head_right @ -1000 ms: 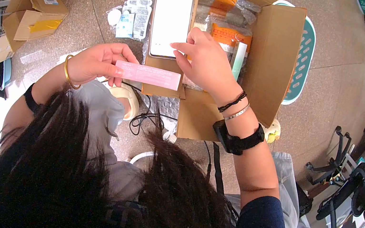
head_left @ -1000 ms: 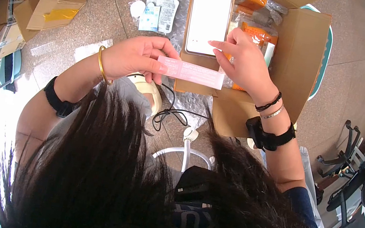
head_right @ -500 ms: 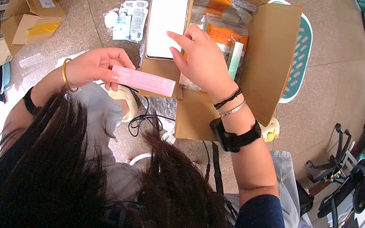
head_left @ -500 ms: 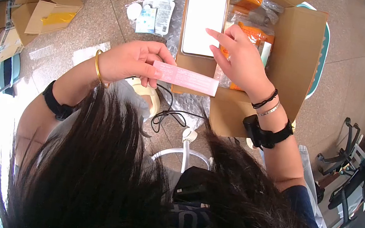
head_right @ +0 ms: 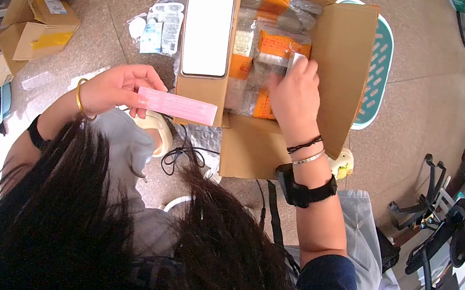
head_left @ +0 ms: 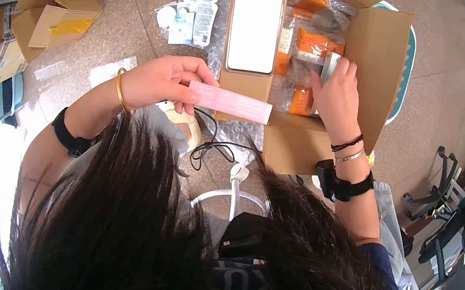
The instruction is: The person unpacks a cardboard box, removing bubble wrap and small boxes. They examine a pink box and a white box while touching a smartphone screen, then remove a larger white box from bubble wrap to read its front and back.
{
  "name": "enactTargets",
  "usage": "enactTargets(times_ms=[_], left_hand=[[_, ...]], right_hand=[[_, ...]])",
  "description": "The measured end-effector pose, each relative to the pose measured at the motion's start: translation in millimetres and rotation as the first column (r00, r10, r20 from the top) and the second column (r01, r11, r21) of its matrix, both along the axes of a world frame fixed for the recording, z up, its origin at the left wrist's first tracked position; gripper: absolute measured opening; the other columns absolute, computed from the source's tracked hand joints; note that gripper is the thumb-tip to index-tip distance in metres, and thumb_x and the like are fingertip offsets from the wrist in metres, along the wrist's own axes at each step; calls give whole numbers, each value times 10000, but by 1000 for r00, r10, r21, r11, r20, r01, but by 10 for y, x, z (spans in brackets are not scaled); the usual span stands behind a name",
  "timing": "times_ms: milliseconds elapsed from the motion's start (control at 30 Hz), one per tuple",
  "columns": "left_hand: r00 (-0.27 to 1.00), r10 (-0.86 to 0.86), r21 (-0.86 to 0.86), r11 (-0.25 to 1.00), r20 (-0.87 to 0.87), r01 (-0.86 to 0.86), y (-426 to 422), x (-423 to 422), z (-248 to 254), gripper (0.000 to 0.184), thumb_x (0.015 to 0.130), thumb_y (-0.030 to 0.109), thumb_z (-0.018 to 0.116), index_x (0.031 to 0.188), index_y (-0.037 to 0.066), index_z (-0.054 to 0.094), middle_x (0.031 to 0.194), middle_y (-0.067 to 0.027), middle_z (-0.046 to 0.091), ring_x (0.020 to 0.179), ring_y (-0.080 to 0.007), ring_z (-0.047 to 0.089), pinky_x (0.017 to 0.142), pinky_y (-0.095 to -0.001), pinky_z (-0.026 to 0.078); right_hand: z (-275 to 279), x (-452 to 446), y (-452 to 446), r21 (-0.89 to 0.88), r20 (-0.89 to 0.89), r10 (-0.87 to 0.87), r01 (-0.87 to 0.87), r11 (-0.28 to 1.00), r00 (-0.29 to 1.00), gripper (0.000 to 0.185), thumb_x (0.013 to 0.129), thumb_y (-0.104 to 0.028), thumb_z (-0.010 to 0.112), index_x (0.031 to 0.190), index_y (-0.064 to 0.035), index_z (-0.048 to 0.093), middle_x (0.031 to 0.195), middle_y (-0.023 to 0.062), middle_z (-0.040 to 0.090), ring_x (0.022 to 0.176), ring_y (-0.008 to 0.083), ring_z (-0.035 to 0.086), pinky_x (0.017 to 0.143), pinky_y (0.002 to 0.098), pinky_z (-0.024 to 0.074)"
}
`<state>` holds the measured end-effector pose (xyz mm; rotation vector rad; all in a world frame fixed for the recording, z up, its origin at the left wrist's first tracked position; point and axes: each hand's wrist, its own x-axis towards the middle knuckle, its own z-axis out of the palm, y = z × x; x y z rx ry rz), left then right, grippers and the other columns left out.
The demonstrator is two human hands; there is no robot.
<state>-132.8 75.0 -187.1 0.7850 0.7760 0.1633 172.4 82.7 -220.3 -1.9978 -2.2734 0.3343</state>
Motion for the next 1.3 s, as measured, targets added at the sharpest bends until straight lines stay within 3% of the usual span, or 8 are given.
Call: enactTargets(times_ms=[133, 300, 367, 500, 833, 1033, 1200, 1300], left_hand=[[1000, -8, 0, 1000, 4, 8, -3, 25, 30, 284, 777, 90, 544, 1040, 6, 479, 874, -57, 567, 686, -94, 561, 575, -195, 444], [998, 49, 47, 998, -43, -47, -29, 77, 62, 189, 830, 107, 483, 1001, 24, 487, 801, -22, 538, 643, -70, 523, 559, -190, 423], [996, 46, 93, 995, -70, -39, -30, 89, 56, 169, 845, 124, 474, 986, 33, 488, 775, -5, 519, 629, -60, 501, 552, -184, 412], [992, 65, 165, 985, -105, -47, -4, 146, 199, 198, 852, 158, 496, 1011, 46, 459, 733, 28, 484, 613, -37, 454, 542, -168, 385], [979, 190, 421, 896, -76, -141, 58, 143, 475, 548, 823, 136, 530, 1271, 25, 235, 702, 2, 524, 604, -45, 463, 542, -171, 391], [972, 232, 368, 903, 17, -222, 137, 97, 530, 518, 824, 125, 521, 1262, 41, 256, 785, -8, 531, 622, -23, 449, 535, -156, 383], [989, 149, 371, 917, 21, -146, 112, 53, 447, 411, 831, 122, 503, 1196, 47, 330, 840, -12, 529, 619, -16, 440, 527, -149, 376], [975, 221, 277, 937, -5, -211, 73, 49, 482, 395, 837, 125, 499, 1186, 45, 333, 843, -15, 529, 618, -15, 441, 525, -144, 370]], right_hand=[[-196, 176, -55, -462, 183, -139, 210, 862, 973, 406, 765, -232, 583, 961, 51, 368, 779, 260, 553, 703, 378, 570, 611, 413, 493], [-88, 161, -45, -349, 58, -92, 106, 931, 994, 390, 792, -226, 570, 1027, 36, 402, 694, 157, 592, 608, 275, 600, 539, 343, 490], [98, 91, -53, -464, -736, -338, -73, 883, 586, 379, 832, -213, 544, 1119, 11, 438, 672, 47, 560, 563, 138, 553, 500, 258, 447], [695, -129, 30, -637, -758, -535, -247, 730, 373, 417, 868, -230, 504, 1218, -19, 419, 639, -37, 483, 539, 27, 467, 477, 170, 372], [980, -397, 167, -668, -743, -573, -438, 601, 347, 365, 880, -213, 449, 1192, -24, 460, 625, -21, 509, 515, 45, 458, 465, 183, 366], [851, -379, 295, -456, -890, -287, -662, 595, 356, 374, 870, -173, 434, 1219, -39, 444, 786, 26, 547, 548, 63, 461, 517, 183, 389], [1006, -419, 455, -577, -817, -386, -624, 527, 429, 359, 840, -97, 504, 1182, -11, 439, 884, 40, 559, 684, 74, 535, 595, 190, 450], [863, -436, 443, -547, -837, -465, -410, 730, 288, 216, 856, -146, 504, 1042, -39, 485, 896, 66, 570, 772, 130, 587, 688, 237, 479]])
